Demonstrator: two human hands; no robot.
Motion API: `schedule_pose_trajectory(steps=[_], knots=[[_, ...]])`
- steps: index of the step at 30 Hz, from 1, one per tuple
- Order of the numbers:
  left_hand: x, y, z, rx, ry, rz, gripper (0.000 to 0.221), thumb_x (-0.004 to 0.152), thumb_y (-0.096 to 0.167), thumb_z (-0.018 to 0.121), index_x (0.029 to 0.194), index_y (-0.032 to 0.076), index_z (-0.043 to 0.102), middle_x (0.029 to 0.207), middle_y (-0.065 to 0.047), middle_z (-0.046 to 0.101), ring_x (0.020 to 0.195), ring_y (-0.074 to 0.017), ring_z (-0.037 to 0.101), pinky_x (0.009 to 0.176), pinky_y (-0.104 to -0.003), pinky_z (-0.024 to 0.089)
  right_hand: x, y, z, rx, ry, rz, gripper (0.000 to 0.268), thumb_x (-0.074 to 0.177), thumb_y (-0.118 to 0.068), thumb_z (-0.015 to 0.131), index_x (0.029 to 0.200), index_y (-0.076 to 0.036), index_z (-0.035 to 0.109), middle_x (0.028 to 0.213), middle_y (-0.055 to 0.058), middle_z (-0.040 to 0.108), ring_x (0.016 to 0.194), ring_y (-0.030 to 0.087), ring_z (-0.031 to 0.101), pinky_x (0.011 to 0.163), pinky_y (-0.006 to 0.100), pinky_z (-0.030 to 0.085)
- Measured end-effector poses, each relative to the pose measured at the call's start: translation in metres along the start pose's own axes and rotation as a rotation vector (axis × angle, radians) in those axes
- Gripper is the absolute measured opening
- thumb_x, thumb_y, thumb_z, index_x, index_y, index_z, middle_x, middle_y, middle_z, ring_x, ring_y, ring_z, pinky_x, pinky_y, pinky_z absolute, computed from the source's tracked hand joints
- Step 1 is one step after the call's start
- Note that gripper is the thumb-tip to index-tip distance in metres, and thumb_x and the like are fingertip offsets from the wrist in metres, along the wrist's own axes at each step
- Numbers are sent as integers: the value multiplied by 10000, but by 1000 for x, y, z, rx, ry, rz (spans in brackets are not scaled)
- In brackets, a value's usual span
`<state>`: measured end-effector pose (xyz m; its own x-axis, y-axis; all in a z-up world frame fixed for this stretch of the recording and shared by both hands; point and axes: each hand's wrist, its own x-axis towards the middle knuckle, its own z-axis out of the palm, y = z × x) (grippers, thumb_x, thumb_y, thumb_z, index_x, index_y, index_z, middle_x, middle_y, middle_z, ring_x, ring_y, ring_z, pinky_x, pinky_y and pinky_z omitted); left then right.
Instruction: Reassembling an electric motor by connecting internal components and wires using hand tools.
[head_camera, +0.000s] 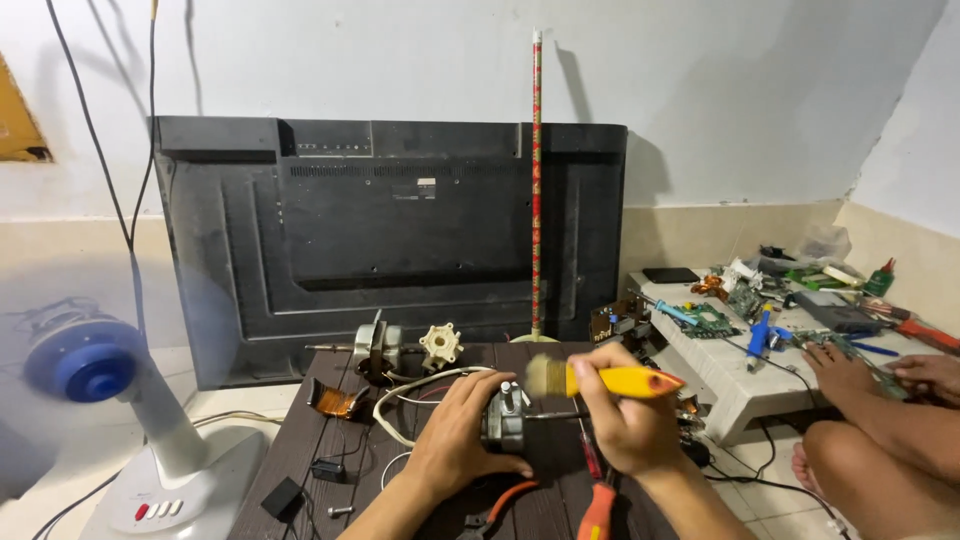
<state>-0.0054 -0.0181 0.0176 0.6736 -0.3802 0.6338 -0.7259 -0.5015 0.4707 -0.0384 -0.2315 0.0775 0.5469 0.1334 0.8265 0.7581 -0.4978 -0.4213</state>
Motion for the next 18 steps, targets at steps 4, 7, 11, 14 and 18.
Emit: schedule_pose_trajectory(steps=[4,7,11,14,18], knots=[[-2,0,-1,-10,23,28,1079,446,364,1023,1377,128,530,1308,-78,613,1198,-284,614,1039,-431,490,1,-4,18,17,-68,4,224,913,-185,564,729,-74,624,500,5,620,303,119,544,216,226,403],[-4,1,-1,1,39,55,1043,449,295,1024,1360,122,547,1342,-81,609,1221,-289,602,1053,-421,488,13,-4,6,-49,25,-70,173,920,-73,581,761,-59,648,505,-14,626,331,87,490,298,236,346],[-5,-3,3,4,40,43,1105,457,313,1024,1417,122,512,1352,-96,603,1234,-298,594,1079,-432,470,9,6,16,114,-80,92,225,897,-198,577,712,-93,651,527,-7,637,360,109,512,309,233,380],[-5,-9,8,-14,5,15,1361,454,280,1035,1582,97,295,1302,-108,650,1154,-281,627,1032,-406,498,25,6,15,-136,-103,13,218,971,-143,533,791,-84,640,717,57,802,381,118,638,301,218,477],[-3,-22,17,18,23,33,1642,436,288,1049,1605,28,-73,1355,-134,658,1220,-300,617,1116,-388,483,37,-5,20,12,-96,65,232,940,-113,555,721,-95,628,578,1,723,404,118,618,352,237,476]])
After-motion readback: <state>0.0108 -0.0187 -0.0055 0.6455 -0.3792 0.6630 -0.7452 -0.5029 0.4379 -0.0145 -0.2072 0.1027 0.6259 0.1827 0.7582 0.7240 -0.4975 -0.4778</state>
